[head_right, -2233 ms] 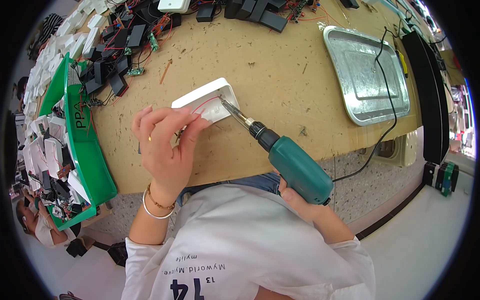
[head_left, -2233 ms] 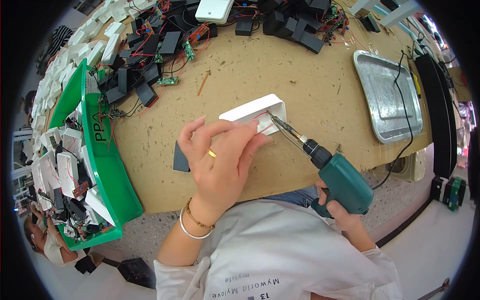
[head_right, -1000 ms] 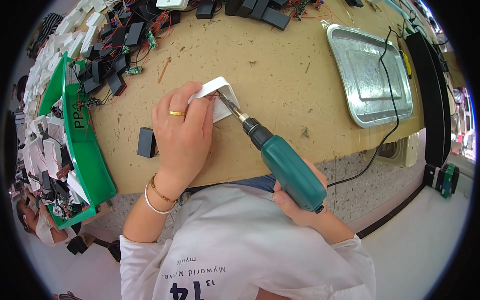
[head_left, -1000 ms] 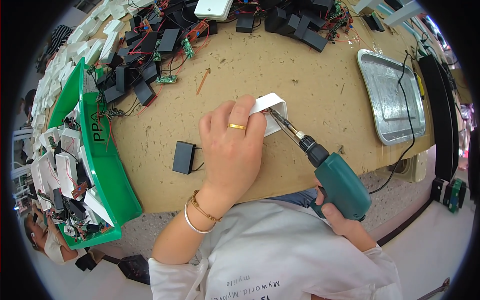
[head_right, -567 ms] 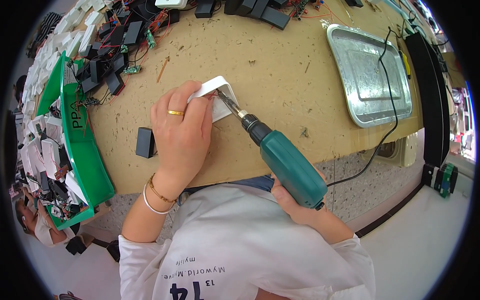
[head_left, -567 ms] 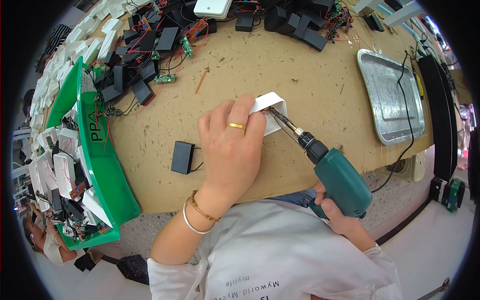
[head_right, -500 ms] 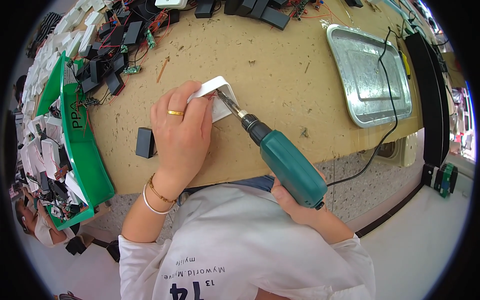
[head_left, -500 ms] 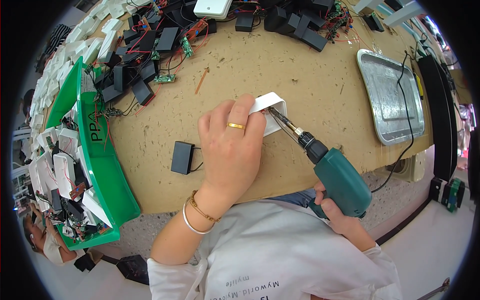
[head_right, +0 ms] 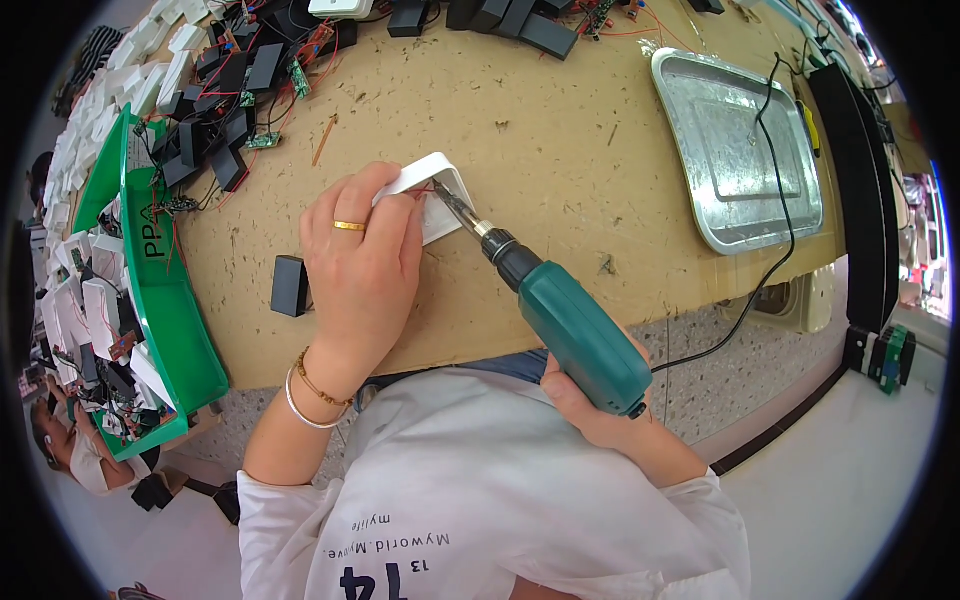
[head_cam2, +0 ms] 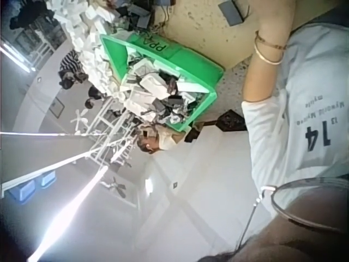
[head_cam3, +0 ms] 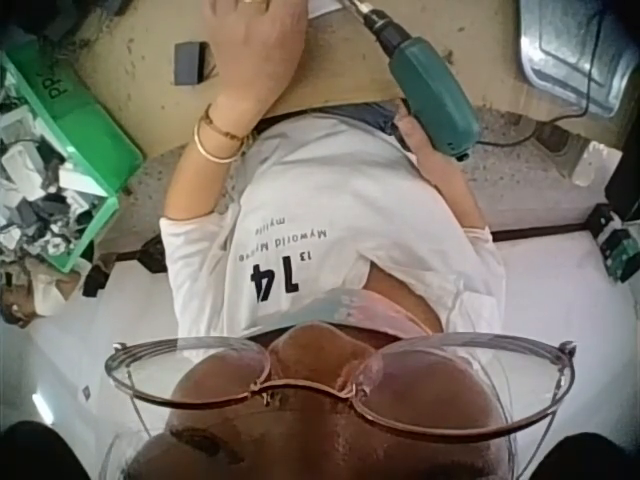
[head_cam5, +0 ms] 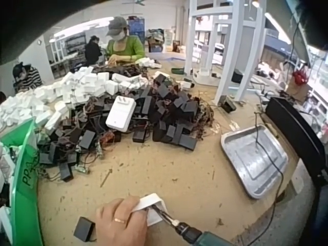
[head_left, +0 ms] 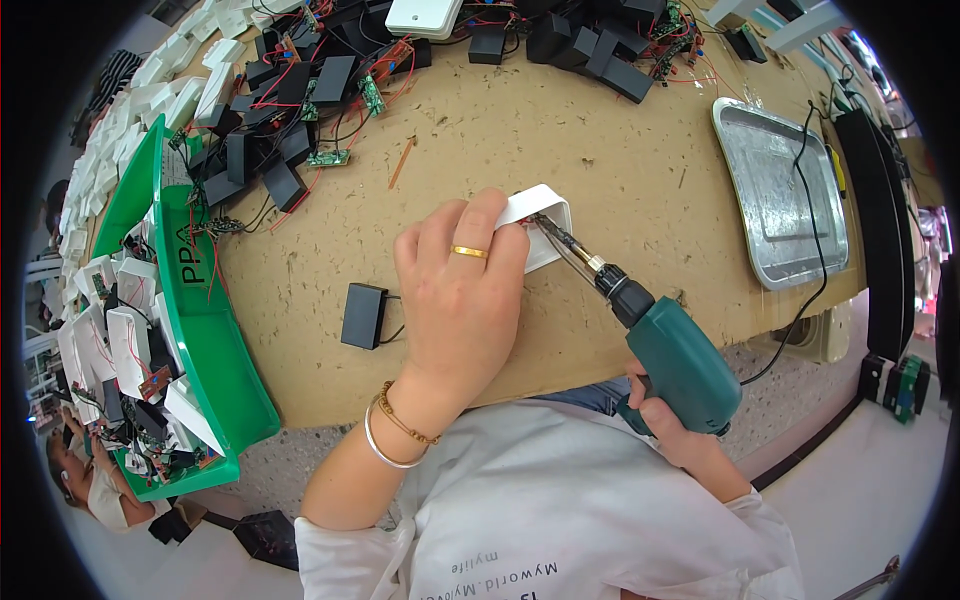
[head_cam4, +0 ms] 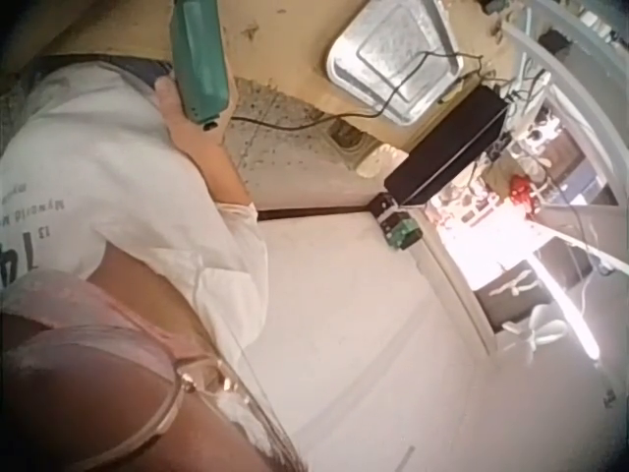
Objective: Using a soldering iron to heat-seal or fuse plastic casings for electronic components.
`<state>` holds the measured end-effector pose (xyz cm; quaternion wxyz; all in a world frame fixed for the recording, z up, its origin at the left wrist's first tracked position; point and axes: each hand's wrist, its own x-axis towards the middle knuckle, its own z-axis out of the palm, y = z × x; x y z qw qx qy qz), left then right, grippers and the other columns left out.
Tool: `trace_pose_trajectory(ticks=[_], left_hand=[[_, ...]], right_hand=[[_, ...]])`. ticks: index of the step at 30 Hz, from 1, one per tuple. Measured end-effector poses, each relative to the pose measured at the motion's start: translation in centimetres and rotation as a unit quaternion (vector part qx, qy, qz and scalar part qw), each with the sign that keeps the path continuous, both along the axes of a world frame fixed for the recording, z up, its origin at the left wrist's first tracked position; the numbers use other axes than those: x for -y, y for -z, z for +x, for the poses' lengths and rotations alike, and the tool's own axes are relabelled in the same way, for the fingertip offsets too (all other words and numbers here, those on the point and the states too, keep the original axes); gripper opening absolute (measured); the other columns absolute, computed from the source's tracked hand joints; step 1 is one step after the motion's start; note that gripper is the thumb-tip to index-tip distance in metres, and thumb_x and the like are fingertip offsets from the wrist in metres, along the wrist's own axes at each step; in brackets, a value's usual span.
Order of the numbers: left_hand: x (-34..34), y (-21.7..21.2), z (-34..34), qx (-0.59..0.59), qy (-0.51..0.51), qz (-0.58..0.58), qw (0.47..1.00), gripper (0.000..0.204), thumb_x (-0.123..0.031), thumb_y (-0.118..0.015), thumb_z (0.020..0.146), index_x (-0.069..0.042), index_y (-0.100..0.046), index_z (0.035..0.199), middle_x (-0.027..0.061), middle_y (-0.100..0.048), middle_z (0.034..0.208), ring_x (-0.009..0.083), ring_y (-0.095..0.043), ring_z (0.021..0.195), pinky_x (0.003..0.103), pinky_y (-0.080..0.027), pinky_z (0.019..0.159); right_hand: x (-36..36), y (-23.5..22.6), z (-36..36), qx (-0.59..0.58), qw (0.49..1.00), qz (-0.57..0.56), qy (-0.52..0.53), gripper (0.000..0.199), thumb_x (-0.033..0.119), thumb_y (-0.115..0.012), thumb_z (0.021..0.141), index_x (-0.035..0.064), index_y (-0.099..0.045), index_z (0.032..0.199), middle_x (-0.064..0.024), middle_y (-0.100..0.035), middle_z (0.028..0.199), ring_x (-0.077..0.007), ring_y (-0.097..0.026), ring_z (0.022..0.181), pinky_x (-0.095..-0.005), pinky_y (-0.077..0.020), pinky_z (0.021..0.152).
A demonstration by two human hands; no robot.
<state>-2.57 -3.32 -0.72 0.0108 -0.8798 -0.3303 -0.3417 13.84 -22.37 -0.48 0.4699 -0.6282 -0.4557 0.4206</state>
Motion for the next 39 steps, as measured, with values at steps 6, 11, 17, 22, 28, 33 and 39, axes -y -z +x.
trace_pose_trajectory(ticks=[6,11,17,22,28,33,39], left_hand=[[0.0,0.2,0.1,0.007,0.005,0.0,1.0,0.012,-0.005,-0.061,0.071,-0.004,-0.053,0.08,0.0073,-0.053,0.106,0.0257,-0.053,0.093,0.039,-0.039,0.076],[0.1,0.0,0.0,0.003,0.007,-0.01,1.0,0.012,-0.004,-0.06,0.071,-0.004,-0.053,0.081,0.0073,-0.053,0.106,0.0256,-0.053,0.092,0.039,-0.038,0.076],[0.0,0.1,0.1,0.001,0.005,-0.008,1.0,0.012,-0.004,-0.06,0.071,-0.004,-0.053,0.081,0.0072,-0.053,0.107,0.0254,-0.053,0.093,0.039,-0.038,0.076],[-0.2,-0.7,0.3,0.025,0.026,-0.045,0.998,0.022,-0.007,-0.067,0.069,-0.005,-0.053,0.085,0.01,-0.051,0.112,0.028,-0.052,0.094,0.042,-0.039,0.08],[1.0,-3.2,-2.4,0.02,0.022,-0.182,0.983,0.049,-0.012,-0.074,0.069,-0.008,-0.051,0.112,0.0143,-0.048,0.121,0.0337,-0.055,0.094,0.045,-0.044,0.083],[-0.8,-7.6,-6.4,0.04,-0.03,-0.181,0.982,0.057,-0.01,-0.074,0.067,-0.008,-0.051,0.119,0.017,-0.053,0.116,0.0365,-0.057,0.097,0.04,-0.048,0.082],[-4.7,-17.2,-21.0,0.07,-0.433,-0.051,0.897,0.057,-0.021,-0.077,0.072,-0.003,-0.05,0.118,0.0157,-0.062,0.103,0.0201,-0.062,0.084,0.03,-0.05,0.069]], right_hand=[[0.7,0.6,0.0,-0.07,0.997,0.03,0.017,0.044,0.023,-0.069,0.079,-0.0054,-0.053,0.108,-0.0035,-0.058,0.074,-0.0101,-0.054,0.064,-0.0241,-0.0444,0.058],[1.7,0.0,0.3,-0.102,0.994,-0.042,-0.012,0.059,0.047,-0.062,0.084,0.0033,-0.05,0.122,-0.0044,-0.054,0.082,-0.0134,-0.049,0.08,-0.0336,-0.039,0.082],[1.5,-0.3,0.0,-0.127,0.991,-0.04,0.003,0.06,0.048,-0.064,0.081,0.0034,-0.051,0.12,-0.0061,-0.054,0.089,-0.014,-0.051,0.079,-0.0339,-0.0397,0.082],[1.1,-0.5,0.2,-0.18,0.982,0.039,0.029,0.057,0.045,-0.068,0.079,0.0023,-0.054,0.114,-0.0103,-0.052,0.102,-0.015,-0.054,0.075,-0.0352,-0.042,0.079],[-0.5,-0.5,0.0,-0.229,0.964,0.129,0.045,0.056,0.039,-0.071,0.076,-0.0011,-0.054,0.111,-0.0133,-0.052,0.104,-0.0161,-0.055,0.072,-0.0334,-0.043,0.077],[-0.7,0.2,0.6,-0.22,0.962,0.142,0.077,0.056,0.038,-0.066,0.077,-0.0045,-0.051,0.11,-0.0142,-0.053,0.099,-0.0166,-0.052,0.067,-0.0319,-0.0421,0.075],[-1.7,0.5,1.1,-0.189,0.963,0.16,0.109,0.053,0.035,-0.062,0.079,-0.0056,-0.05,0.112,-0.0141,-0.054,0.097,-0.0159,-0.052,0.067,-0.0329,-0.0426,0.074]])
